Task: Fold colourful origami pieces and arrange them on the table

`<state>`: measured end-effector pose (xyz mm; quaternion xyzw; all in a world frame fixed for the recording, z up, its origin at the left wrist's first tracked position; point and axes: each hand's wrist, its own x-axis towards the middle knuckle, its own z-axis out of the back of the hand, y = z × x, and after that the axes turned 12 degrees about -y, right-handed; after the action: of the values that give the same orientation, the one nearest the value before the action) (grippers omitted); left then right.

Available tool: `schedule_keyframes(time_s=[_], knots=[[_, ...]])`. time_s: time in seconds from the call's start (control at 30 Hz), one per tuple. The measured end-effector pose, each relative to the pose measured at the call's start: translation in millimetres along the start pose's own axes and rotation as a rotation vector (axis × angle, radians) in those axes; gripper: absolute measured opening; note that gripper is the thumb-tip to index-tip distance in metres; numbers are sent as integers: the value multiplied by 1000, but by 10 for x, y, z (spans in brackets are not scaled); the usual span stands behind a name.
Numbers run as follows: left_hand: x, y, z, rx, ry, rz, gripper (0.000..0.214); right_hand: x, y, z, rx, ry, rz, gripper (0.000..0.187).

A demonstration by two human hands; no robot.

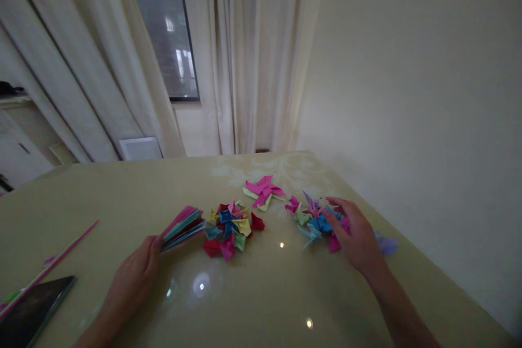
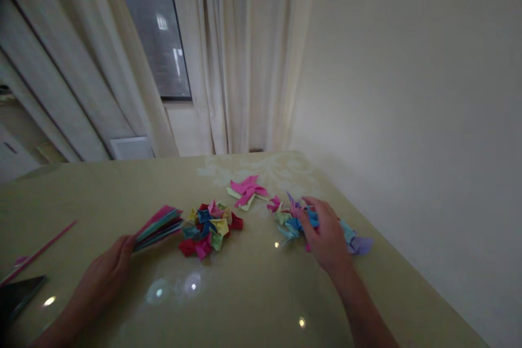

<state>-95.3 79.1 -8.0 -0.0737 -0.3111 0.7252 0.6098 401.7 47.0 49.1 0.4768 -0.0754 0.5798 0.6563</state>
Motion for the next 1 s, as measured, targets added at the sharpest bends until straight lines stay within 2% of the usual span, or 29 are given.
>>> schedule_keyframes(time_s=[0.07,0.13,0.2,0.27,0.37,0.47,0.53,0.63,0.7,0.77,0.87,0.93,1.0], knots=[[2,41,-28,-31,-15,-18,40,63,-398,151,-258,-12,-19,65],[24,72,-52,-84,-43,-2,38,13,-767,238,-475,-4,-103,78],[54,68,-66,-151,-84,35,37,-96,-1014,242,-507,56,-143,85],[78,25,-70,-220,-126,78,35,-205,-1090,171,-397,140,-126,83],[71,-70,-83,-309,-185,107,33,-297,-940,-22,-212,212,-21,79],[18,-129,-127,-350,-146,91,36,-280,-665,-241,-161,270,83,81],[-13,-132,-167,-352,-111,80,38,-220,-494,-378,-197,345,121,81],[-7,-98,-205,-395,-160,109,43,-85,-287,-582,-326,428,122,77],[34,-63,-206,-489,-215,143,50,28,-176,-728,-385,439,104,74],[84,-22,-189,-568,-211,135,58,159,-83,-882,-395,436,93,71],[113,47,-152,-499,-23,8,59,380,29,-1116,-373,457,90,66],[61,89,-134,-368,107,-149,57,519,93,-1268,-352,483,76,65],[-64,115,-141,-286,156,-329,65,624,162,-1416,-319,512,70,66]])
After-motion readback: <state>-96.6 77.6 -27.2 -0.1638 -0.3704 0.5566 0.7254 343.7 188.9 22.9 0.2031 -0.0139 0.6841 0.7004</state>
